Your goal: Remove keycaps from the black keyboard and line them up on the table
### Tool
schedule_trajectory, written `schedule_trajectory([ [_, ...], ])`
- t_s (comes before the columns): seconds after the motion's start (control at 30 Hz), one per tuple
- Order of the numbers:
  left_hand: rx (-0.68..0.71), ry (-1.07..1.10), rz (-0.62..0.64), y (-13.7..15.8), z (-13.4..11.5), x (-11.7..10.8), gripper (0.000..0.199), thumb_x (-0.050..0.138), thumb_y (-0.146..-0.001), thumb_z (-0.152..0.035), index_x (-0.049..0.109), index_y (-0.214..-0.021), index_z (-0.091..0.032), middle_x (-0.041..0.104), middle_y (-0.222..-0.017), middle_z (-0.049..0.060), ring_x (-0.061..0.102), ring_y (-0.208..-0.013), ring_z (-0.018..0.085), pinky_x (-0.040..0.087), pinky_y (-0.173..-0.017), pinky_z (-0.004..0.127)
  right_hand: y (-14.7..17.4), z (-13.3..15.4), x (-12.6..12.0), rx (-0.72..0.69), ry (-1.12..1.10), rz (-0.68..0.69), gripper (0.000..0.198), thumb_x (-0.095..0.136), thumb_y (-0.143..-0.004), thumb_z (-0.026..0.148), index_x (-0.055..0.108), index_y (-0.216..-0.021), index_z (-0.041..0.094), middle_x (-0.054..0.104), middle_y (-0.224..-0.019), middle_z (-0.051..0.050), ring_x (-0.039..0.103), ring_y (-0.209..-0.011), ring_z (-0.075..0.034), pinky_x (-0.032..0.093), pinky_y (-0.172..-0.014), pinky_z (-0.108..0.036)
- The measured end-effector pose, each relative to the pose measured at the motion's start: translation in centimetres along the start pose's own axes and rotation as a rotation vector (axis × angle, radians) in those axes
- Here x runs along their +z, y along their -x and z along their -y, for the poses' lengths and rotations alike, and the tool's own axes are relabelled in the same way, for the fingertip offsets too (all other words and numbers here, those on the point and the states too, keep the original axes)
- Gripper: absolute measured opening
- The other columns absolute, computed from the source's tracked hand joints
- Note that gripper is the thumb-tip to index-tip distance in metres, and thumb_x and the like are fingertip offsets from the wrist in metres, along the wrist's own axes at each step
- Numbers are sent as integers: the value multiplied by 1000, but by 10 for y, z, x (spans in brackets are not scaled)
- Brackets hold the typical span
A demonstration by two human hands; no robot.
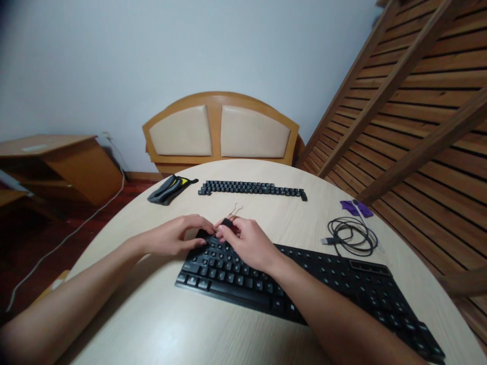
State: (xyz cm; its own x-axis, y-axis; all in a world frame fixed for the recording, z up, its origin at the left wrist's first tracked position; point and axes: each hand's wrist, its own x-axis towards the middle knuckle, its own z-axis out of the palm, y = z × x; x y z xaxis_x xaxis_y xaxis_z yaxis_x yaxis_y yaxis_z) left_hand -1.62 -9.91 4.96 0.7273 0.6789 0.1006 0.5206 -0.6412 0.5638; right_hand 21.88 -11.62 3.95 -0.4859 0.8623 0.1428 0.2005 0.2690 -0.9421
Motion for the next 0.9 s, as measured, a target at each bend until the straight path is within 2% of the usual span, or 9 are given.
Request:
schedule_trajectory([
  [0.2, 46, 121, 45, 4, -9, -3, 27, 75, -78, -30, 64, -102, -24, 66, -121, 7, 57, -118, 24, 42, -103, 40, 5, -15, 11, 46, -108, -44, 28, 55, -93, 37, 64, -109, 16, 68, -84, -3, 68, -74, -14, 56, -74, -29],
  [0.53, 6, 61, 99, 4, -19, 4, 28, 76, -77, -36, 64, -100, -23, 59, -128, 9, 52, -123, 26, 41, -105, 42, 8, -13, 11, 90, -152, 19, 21, 56, -91, 30, 61, -106, 15, 67, -83, -2, 69, -75, -14, 56, -76, -28],
  [0.9, 23, 48, 103, 3, -20, 5, 29, 76, -77, -36, 64, -99, -21, 57, -125, 9, 51, -121, 26, 41, -105, 40, 12, -11, 11, -35, 53, 87, 21, 51, -95, 29, 66, -105, 19, 68, -93, -3, 68, -77, -15, 54, -72, -27],
])
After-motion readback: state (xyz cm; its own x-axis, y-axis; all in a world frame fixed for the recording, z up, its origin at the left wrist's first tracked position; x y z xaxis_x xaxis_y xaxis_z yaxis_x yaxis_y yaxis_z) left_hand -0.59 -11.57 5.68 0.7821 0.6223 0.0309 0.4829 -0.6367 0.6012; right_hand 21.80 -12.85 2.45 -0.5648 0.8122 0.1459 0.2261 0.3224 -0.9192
